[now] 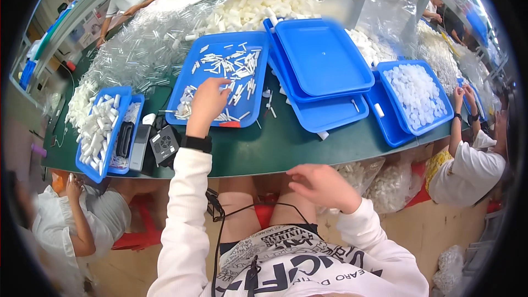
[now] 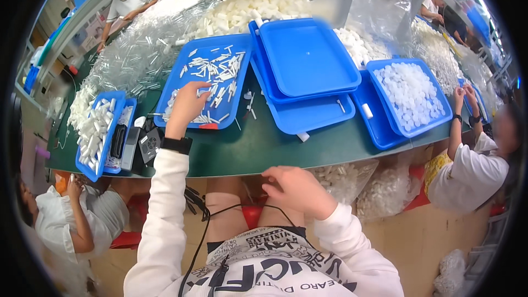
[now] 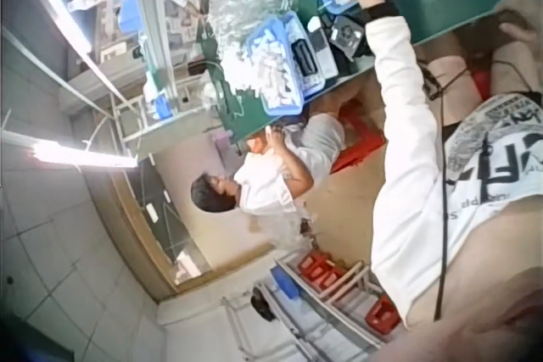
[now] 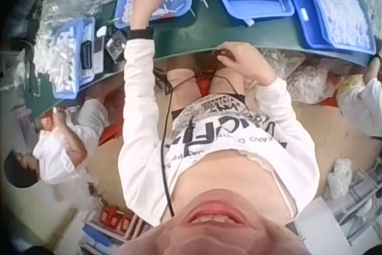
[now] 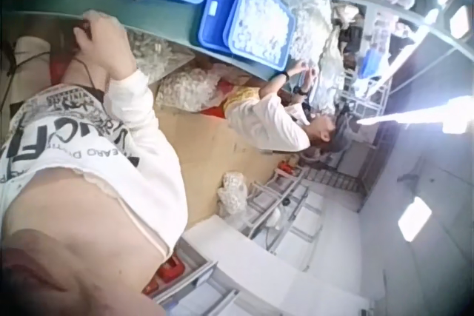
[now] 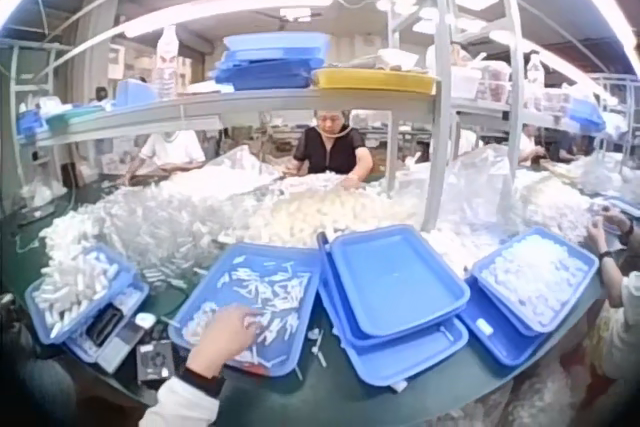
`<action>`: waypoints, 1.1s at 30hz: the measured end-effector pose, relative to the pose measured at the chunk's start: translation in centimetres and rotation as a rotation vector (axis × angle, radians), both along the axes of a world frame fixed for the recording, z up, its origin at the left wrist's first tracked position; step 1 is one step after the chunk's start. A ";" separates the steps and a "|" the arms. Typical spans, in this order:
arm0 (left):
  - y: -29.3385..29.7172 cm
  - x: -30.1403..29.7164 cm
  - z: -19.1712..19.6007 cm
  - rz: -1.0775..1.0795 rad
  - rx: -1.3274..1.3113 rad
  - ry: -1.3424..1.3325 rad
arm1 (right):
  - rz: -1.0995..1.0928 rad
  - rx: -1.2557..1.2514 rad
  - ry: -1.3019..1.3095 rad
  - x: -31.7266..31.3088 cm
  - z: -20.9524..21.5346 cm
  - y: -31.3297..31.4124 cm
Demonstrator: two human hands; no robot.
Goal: The person assembles small white cylindrical components by hand. They pick up a white plastic tube and a thin white rod from blue trays, insert the rod into the tube, and place the assembled unit into a collection tray. The process is repeated continuously throughout the clip.
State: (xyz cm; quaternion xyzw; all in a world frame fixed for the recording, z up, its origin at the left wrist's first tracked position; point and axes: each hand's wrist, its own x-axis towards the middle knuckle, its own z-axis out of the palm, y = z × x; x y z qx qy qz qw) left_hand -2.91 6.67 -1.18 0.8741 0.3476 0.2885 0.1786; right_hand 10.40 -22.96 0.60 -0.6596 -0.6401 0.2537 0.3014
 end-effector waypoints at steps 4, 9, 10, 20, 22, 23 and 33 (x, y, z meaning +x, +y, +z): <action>0.4 2.5 -1.7 -0.037 0.124 0.196 | -0.108 0.041 0.167 1.5 0.5 -1.0; 4.0 -0.9 -4.9 -0.016 0.189 0.093 | -0.178 0.124 0.090 2.8 -1.5 -2.6; 4.8 -1.5 -5.4 0.031 0.211 0.076 | -0.177 0.165 0.081 2.8 -2.3 -2.6; 3.5 -1.4 -2.6 0.137 0.000 -0.063 | -0.293 0.076 0.269 4.7 -2.4 -6.2; 2.9 -1.2 -1.6 0.103 -0.051 -0.125 | -0.308 0.071 0.261 5.2 -2.1 -6.5; 2.2 -1.0 -1.2 0.068 -0.083 -0.193 | -0.306 0.062 0.245 5.5 -1.9 -6.7; -11.1 -2.2 11.1 -0.452 -0.082 -0.522 | -0.398 0.085 0.197 7.2 -1.9 -8.9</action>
